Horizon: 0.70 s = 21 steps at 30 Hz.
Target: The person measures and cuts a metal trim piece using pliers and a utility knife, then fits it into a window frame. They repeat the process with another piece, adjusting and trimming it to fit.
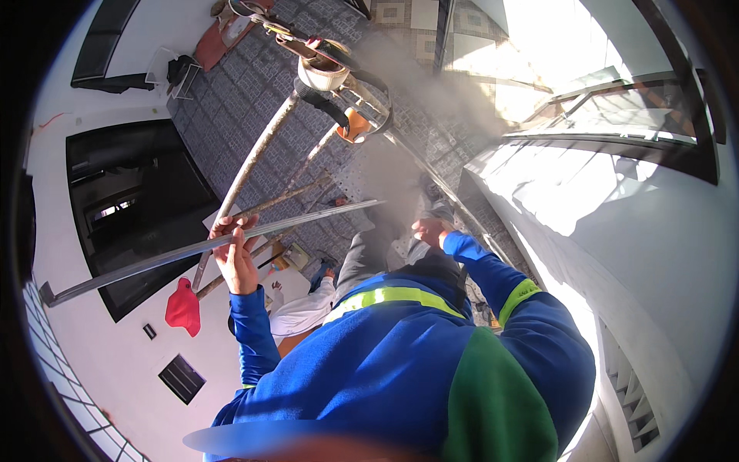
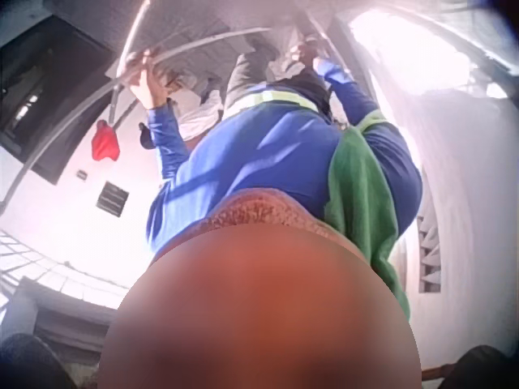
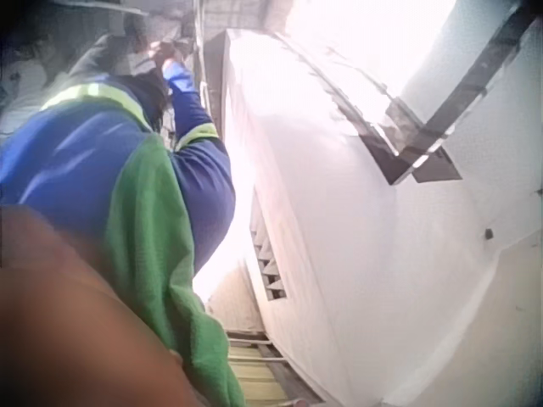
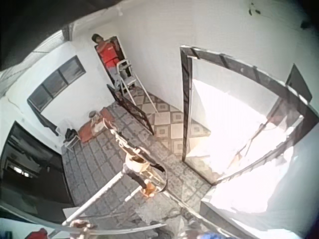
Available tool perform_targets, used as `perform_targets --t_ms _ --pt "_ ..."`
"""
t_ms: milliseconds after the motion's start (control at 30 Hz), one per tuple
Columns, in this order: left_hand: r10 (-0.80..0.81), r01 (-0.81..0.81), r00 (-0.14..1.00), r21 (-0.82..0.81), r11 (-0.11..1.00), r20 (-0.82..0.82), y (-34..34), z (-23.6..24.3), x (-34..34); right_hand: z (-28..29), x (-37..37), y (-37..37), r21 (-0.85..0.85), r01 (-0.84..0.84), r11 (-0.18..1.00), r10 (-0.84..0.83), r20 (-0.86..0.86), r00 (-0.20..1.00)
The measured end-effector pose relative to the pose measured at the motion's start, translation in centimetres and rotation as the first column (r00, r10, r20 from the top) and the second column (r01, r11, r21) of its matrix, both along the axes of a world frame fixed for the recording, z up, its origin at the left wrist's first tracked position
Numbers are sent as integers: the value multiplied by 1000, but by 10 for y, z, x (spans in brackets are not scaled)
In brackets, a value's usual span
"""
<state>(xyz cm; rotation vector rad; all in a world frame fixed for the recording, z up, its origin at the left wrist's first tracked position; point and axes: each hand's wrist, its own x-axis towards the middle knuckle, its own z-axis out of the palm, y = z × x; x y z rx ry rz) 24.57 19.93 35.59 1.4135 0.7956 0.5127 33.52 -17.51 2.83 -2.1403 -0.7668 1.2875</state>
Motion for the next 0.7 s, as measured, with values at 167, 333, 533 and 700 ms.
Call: perform_targets --t_ms 167,333,533,700 --pt "80 -49 979 -165 985 189 16 83 -9 91 8 49 318 -152 936 212 -163 964" --pt "91 175 814 -391 904 574 -34 110 43 210 57 113 662 122 739 202 -391 898" --pt "46 505 602 -425 752 797 -106 129 130 384 131 126 768 638 61 -62 -635 770" --pt "-110 679 412 -225 698 904 -153 162 194 463 205 96 876 469 -114 -318 -479 818"
